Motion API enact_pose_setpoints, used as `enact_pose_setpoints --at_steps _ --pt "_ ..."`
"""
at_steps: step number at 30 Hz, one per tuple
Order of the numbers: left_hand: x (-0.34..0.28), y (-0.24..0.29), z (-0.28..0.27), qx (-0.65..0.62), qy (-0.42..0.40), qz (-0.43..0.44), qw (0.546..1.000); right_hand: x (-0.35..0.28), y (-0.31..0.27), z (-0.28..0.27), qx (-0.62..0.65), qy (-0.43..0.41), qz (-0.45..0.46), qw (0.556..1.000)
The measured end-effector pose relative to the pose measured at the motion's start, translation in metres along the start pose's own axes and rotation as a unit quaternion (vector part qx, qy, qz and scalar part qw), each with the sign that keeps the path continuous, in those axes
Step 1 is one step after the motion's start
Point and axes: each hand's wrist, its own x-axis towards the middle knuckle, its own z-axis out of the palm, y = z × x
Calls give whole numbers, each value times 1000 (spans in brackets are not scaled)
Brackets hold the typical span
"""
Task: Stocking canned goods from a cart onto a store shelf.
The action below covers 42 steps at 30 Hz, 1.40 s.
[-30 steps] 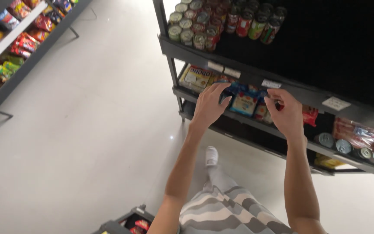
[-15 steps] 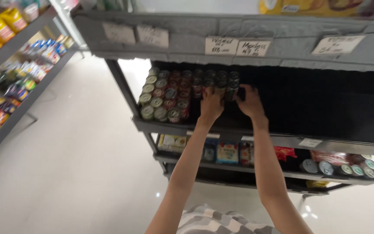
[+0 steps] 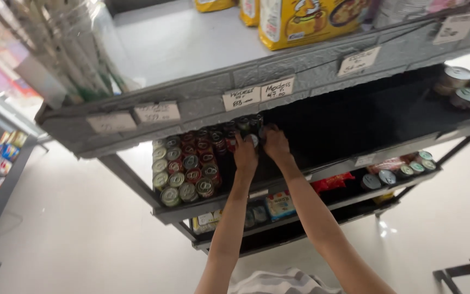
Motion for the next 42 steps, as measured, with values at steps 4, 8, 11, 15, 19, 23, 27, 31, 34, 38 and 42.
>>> enact_pose_setpoints --at_steps 4,8,11,15,19,23,27,31,34,38,42 --pt "3 -10 -1 -6 27 74 997 -20 -8 -23 25 -15 34 999" --pt "16 -22 -2 6 8 61 998 -65 -16 -75 67 31 106 992" --pt "10 0 -30 -40 -30 18 999 -105 -7 -119 114 138 104 978" --pt "-25 52 -51 -231 67 118 963 -170 34 -176 211 281 70 934" --pt "-71 132 -53 -453 50 212 864 -236 81 -216 274 366 107 883" --pt "-113 225 -11 -494 -87 211 839 -313 133 -263 248 399 216 856" --pt "-158 340 22 -488 -158 282 811 -389 201 -306 193 425 272 841" --pt "-217 442 44 -476 -301 264 783 -463 262 -331 132 433 329 829" --pt "-256 505 74 -442 -364 309 760 -514 307 -343 113 432 389 806" --pt "-308 563 115 -425 -404 335 738 -563 350 -354 85 425 447 783" --pt "-341 604 166 -421 -452 328 715 -589 400 -361 83 423 484 762"
